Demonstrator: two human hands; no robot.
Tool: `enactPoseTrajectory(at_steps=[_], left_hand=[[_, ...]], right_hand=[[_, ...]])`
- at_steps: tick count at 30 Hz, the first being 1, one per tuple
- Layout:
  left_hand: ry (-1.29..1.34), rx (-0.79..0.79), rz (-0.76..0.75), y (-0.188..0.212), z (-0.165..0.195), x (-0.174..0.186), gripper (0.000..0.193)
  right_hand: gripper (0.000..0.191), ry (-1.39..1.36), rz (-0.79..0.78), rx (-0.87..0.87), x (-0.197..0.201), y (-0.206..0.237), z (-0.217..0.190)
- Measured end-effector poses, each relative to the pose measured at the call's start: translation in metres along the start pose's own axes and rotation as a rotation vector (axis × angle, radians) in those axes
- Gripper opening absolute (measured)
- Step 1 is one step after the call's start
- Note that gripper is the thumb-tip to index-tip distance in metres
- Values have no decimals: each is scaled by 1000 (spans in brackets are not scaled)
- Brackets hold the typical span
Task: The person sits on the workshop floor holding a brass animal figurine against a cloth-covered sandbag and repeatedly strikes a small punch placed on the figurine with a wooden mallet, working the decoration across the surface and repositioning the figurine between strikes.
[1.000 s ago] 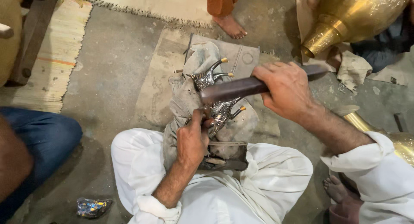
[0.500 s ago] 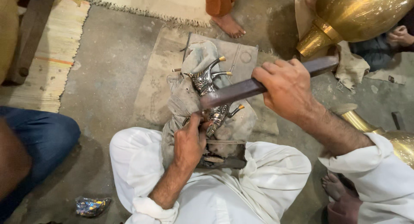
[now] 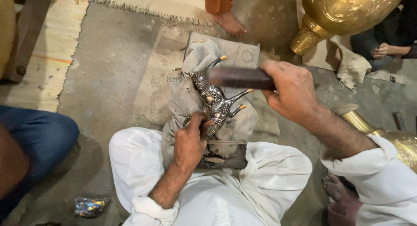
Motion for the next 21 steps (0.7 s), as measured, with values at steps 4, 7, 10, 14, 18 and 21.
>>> enactPoseTrajectory(at_steps=[4, 7, 10, 14, 18, 21], left_hand=[[-47, -14, -54, -1, -2, -2, 26], [0, -49, 2, 0, 3, 2, 26], [14, -38, -19, 1, 4, 1, 25], [29, -99, -15, -3, 10, 3, 24], [-12, -65, -67, -2, 6, 1, 27], [31, -47, -57, -1, 4, 0, 30]], right_hand=[[34, 245, -21, 139, -13, 5, -10], [31, 68, 6, 58, -6, 5, -4], [31, 44, -11, 40, -6, 9, -4], [30, -87, -70, -229, -10, 8, 19], [39, 255, -22, 150, -14, 16, -11], [34, -38, 58, 10, 0, 15, 2]])
Point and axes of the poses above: each hand's wrist, its own y-axis away from the middle knuckle, its own x-axis out of the back of the hand, z = x × y, the point moved 9 cm from there along -y, towards the middle knuckle, and after that the axes turned 13 degrees about -x, right-handed, at the moved point
